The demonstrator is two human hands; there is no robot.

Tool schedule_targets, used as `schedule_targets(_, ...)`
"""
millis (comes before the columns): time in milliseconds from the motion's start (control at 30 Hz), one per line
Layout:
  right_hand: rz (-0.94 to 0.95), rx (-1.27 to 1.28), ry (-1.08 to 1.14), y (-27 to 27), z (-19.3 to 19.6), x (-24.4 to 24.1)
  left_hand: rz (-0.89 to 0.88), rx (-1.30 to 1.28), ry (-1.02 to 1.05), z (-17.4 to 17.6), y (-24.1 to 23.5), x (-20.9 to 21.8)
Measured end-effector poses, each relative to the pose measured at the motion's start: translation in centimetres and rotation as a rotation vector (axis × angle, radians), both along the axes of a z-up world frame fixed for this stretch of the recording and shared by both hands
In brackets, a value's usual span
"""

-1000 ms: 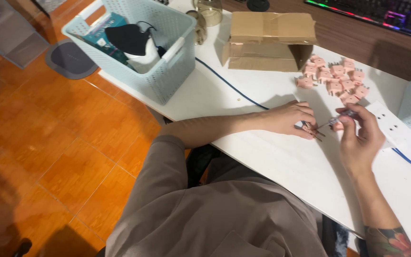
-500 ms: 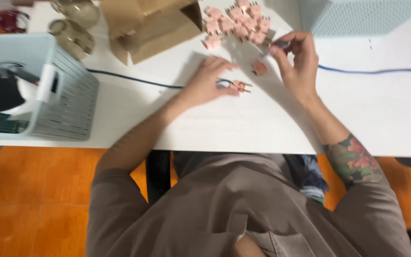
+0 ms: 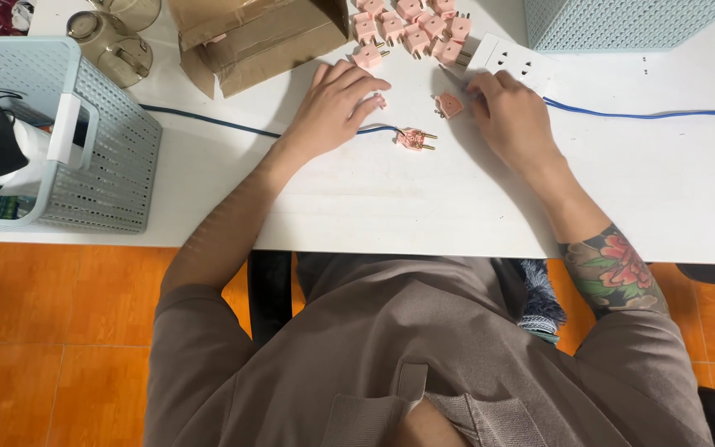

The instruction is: The person sits at a white table and assembles pink electrical plugs. They use a screwdriver to tighten screws on the plug components, handling a blue cable and multiple pink plug parts. The workspace includes a basket, a cardboard box, and a power strip.

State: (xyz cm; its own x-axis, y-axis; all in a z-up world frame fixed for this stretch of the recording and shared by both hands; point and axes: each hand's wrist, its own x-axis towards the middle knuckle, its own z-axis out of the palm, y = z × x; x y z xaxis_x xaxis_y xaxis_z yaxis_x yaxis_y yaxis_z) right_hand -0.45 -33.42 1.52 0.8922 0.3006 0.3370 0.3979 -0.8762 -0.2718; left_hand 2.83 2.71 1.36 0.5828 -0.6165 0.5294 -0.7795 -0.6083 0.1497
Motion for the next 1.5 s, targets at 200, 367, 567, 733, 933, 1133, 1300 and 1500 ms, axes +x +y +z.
schedule_targets(200,0.053,-0.177,-0.372,0.8,0.6,-0.9,-0.162,0.002,0.235,0.7,-1.7,-2.1)
schedule_targets(367,0.463,-0.010,0.029,3.4,4.1,-3.5,-0.290,-0.020,0.141,0.2,-2.3,-2.8)
schedule_targets(567,0.458,-0.083,-0.043,3.1,1.2,-2.6,-0.275,0.022,0.141,-0.5,-3.0,-2.9)
schedule_targets(733,0.374,-0.063,0.009,5.7,6.0,-5.7,-0.303,-0.069,0.059,-1.8,-3.7,-2.4)
schedule_targets(933,0.444,-0.098,-0.052,2.8,2.0,-3.4,-0.346,-0.128,0.053,-2.3,-4.6,-1.9)
schedule_targets(1133,0.397,-0.082,0.069,3.6,2.8,-3.5,-0.304,-0.086,0.097,-2.0,-4.1,-2.1)
schedule_targets(1300,0.317,-0.043,0.098,2.6,1.6,-3.1,-0.301,-0.064,0.122,-2.1,-4.4,-2.0)
schedule_targets(1500,0.305,-0.034,0.043,2.1,1.0,-2.9,-0.248,-0.110,0.129,-2.4,-5.3,-2.4)
